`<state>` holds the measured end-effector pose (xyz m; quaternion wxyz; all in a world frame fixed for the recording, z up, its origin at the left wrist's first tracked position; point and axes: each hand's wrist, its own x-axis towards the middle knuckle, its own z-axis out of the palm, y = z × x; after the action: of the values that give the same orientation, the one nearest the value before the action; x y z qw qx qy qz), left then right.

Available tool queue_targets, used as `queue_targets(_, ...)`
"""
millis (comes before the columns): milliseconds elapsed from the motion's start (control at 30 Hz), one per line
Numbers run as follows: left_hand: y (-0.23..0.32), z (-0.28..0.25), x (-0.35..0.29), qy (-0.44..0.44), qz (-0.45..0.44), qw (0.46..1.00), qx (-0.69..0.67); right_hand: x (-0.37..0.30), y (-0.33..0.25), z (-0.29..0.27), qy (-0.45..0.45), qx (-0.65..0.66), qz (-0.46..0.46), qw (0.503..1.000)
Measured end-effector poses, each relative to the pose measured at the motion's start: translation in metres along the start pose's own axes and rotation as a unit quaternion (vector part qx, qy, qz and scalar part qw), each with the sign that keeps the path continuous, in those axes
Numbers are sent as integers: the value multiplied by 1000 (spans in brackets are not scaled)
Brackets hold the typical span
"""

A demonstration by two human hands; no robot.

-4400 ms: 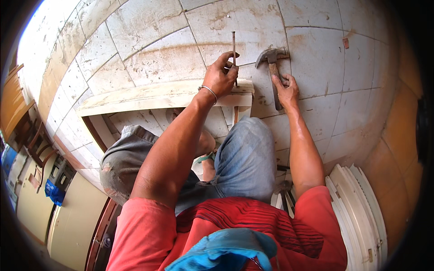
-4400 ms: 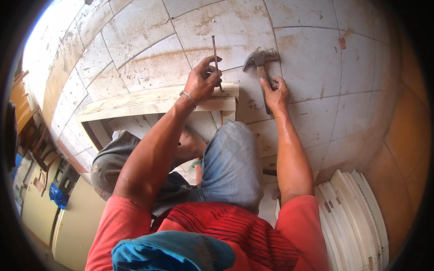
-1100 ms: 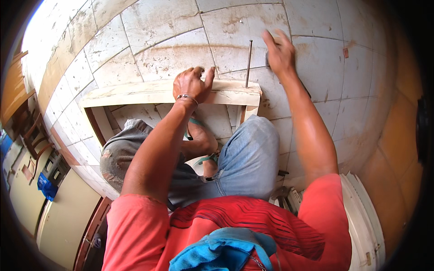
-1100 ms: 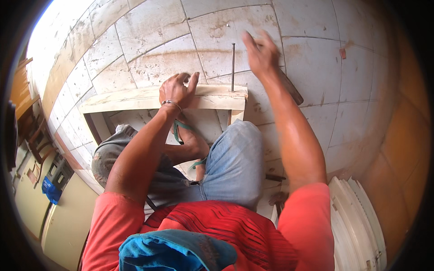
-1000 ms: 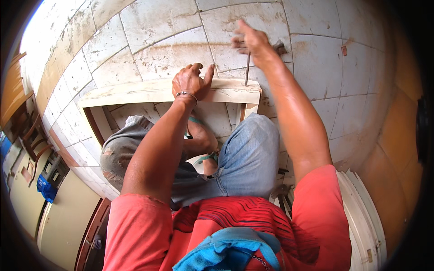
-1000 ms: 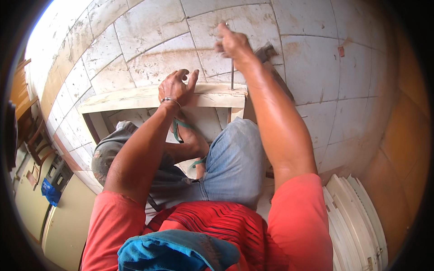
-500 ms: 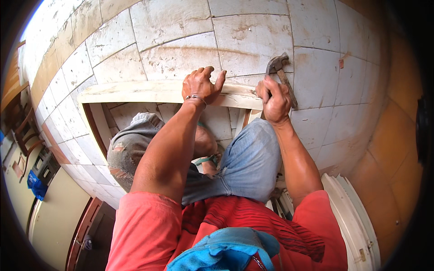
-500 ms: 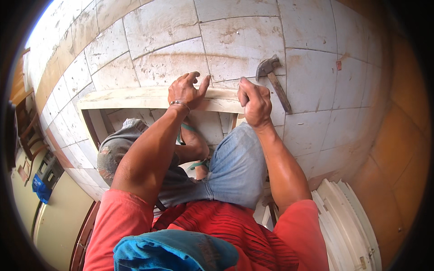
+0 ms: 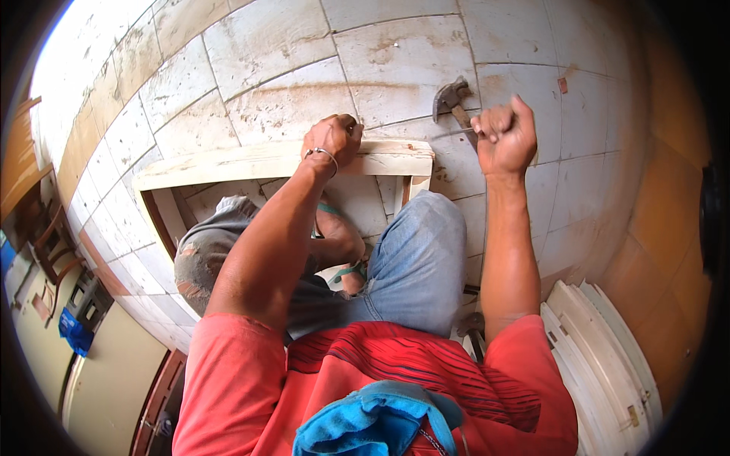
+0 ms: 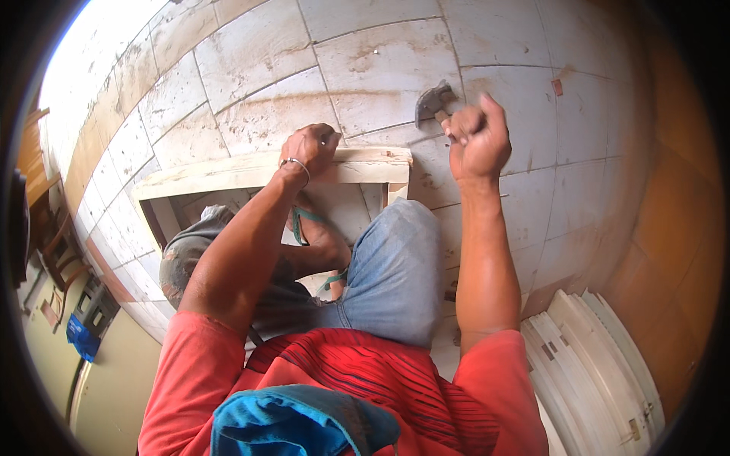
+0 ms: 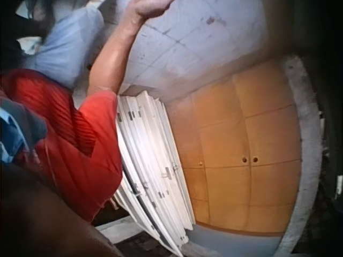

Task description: The person hammers nails into a wooden frame and uses pliers to adjust a nail.

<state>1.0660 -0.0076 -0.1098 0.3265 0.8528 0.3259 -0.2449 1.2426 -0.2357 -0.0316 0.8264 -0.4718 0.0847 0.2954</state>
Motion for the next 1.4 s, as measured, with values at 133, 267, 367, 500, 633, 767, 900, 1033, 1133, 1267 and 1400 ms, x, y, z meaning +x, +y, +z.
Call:
queue_targets(133,54,20,24,-172,43,981,79,17,1,7,78,-395,86,911)
queue_targets(267,105,36,29,-247,103,948,173,-1,4,-51,107,-504,83,853)
queue_targets(367,95,47,60,-336,305,833,317,-38,0,-102,167,-529,158,817)
queue_targets(500,93,72,76,-343,351,778,392,-113,20,-228,394,-424,304,757)
queue_targets(633,90,82,78,-315,346,785,407,-166,93,-304,514,-381,163,751)
queue_targets(767,67,87,85,-294,301,832,361,-170,136,-243,410,-416,-10,812)
queue_targets(900,55,89,99,-281,429,748,422,-175,141,-226,337,-501,-13,797)
queue_targets(1033,32,92,98,-224,314,859,336,-186,149,-245,341,-498,-11,797)
queue_targets(1133,70,78,74,-187,344,865,312,-223,167,-296,428,-411,-27,804)
queue_targets(1267,61,22,65,-117,15,988,-97,-281,178,-338,626,-561,25,541)
queue_targets(1400,-1,-2,52,-5,0,999,38,-399,220,-366,692,-257,374,562)
